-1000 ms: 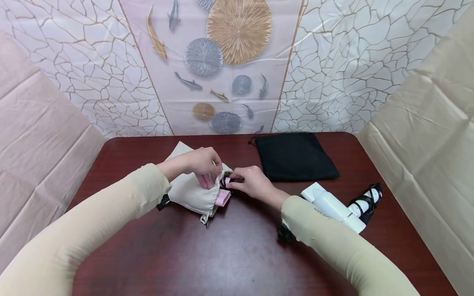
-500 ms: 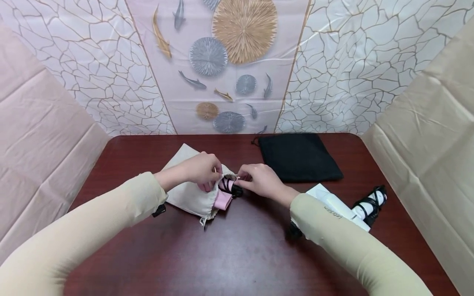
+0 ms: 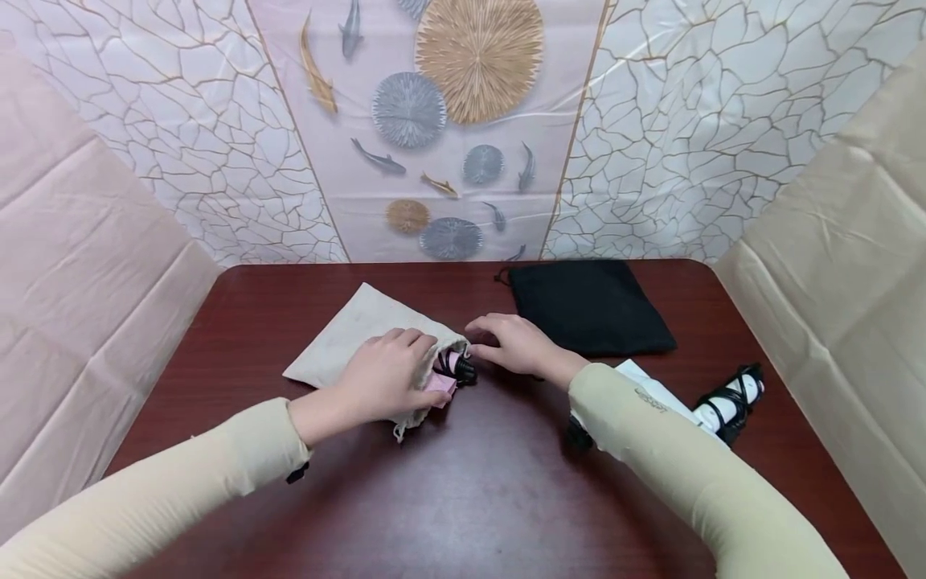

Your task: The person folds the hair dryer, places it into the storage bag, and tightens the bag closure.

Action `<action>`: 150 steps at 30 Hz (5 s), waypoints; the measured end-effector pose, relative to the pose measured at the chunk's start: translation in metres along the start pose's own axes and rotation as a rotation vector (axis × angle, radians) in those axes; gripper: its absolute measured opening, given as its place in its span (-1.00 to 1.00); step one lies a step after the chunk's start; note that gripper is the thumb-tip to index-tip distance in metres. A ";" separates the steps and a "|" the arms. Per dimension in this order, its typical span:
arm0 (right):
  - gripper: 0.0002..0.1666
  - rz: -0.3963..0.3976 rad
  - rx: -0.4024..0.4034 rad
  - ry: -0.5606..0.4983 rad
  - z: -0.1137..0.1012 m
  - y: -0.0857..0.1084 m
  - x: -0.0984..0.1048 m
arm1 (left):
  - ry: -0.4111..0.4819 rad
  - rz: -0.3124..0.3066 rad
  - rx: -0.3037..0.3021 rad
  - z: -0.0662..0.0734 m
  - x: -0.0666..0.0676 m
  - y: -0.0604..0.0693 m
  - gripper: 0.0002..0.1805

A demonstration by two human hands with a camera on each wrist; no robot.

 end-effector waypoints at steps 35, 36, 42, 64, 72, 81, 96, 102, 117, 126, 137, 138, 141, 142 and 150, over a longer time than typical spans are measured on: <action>-0.86 0.009 0.152 0.047 0.002 -0.005 -0.001 | 0.040 0.163 0.010 -0.006 -0.025 0.035 -0.68; -0.86 0.006 0.149 0.039 0.002 -0.005 -0.001 | 0.038 0.157 0.010 -0.008 -0.026 0.037 -0.66; -0.82 0.007 0.222 -0.035 0.009 -0.006 -0.007 | 0.032 0.199 -0.001 -0.015 -0.030 0.045 -0.63; -0.82 -0.048 0.154 0.102 -0.009 -0.003 -0.018 | 0.063 0.319 0.123 -0.036 -0.040 0.094 -0.34; -0.92 -0.012 0.296 0.171 -0.010 -0.004 -0.020 | -0.008 0.355 0.100 -0.033 -0.044 0.102 -0.55; -0.93 -0.003 0.384 0.256 -0.010 -0.003 -0.020 | -0.091 0.335 0.091 -0.030 -0.050 0.109 -0.54; -0.67 -0.054 0.261 0.158 -0.005 -0.013 -0.020 | -0.241 0.432 0.032 -0.030 -0.057 0.108 -0.72; -0.94 -0.035 0.274 0.121 -0.009 -0.013 -0.018 | -0.227 0.460 -0.003 -0.034 -0.053 0.108 -0.76; -0.82 -0.006 0.236 0.126 -0.027 0.002 0.011 | 0.137 0.360 0.081 -0.062 -0.003 0.108 -0.91; -0.90 0.092 0.331 0.107 -0.044 0.004 0.047 | 0.307 0.374 0.198 -0.097 0.037 0.100 -0.96; -0.89 0.163 0.350 0.159 -0.061 -0.001 0.087 | 0.408 0.407 0.217 -0.124 0.067 0.091 -0.88; -0.90 0.171 0.352 0.158 -0.063 -0.001 0.090 | 0.416 0.410 0.218 -0.126 0.069 0.091 -0.88; -0.90 0.191 0.371 0.161 -0.068 0.001 0.098 | 0.445 0.418 0.220 -0.132 0.074 0.090 -0.88; -0.90 0.196 0.376 0.162 -0.069 0.002 0.100 | 0.454 0.423 0.218 -0.134 0.076 0.090 -0.87; -0.91 0.237 0.386 0.174 -0.071 0.008 0.115 | 0.509 0.436 0.224 -0.148 0.083 0.091 -0.85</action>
Point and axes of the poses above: each hand's wrist, its own y-axis away from the middle knuckle, its own x-axis out of the back of the hand, z = x × y, the point moved 4 cm from there along -y, towards the middle knuckle, and after that the axes turned 11 degrees about -y, right-handed, at the moved point
